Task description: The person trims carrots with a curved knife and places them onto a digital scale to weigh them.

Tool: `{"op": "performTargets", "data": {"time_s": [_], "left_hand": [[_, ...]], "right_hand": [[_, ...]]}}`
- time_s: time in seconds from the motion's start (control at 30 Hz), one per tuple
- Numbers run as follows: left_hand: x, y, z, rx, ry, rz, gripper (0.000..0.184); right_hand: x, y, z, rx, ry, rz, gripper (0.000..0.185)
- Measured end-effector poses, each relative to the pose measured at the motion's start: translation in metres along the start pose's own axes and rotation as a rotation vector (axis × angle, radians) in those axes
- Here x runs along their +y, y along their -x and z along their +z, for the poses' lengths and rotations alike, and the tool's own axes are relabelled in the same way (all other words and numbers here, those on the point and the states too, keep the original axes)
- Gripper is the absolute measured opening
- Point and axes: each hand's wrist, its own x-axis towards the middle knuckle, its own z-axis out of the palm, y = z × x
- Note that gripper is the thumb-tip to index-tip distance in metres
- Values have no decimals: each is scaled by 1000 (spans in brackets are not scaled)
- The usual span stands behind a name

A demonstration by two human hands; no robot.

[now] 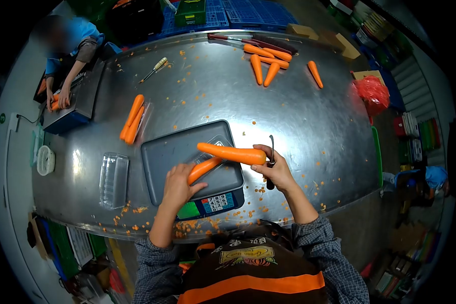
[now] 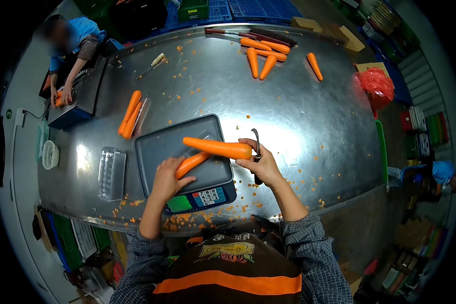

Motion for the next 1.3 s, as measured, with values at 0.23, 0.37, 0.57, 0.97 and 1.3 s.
{"op": "performTargets", "data": {"time_s": [0.23, 0.37, 0.57, 0.97, 1.3], "left_hand": [[-2, 28, 30, 309, 50, 15, 56], [-3, 40, 37, 477, 41, 145, 39], [-11, 53, 25, 770, 109, 109, 21], [-67, 69, -29, 984, 329, -361, 9], [-58, 35, -54, 935, 448, -304, 22]], "right_hand": [[-4, -27, 10, -135, 10, 108, 55], [-16, -70, 35, -173, 112, 229, 59], [-44, -97, 80, -150, 1230, 119, 80], [79, -3, -86, 253, 123, 352, 48], [182, 102, -147, 582, -143, 543, 58]]}}
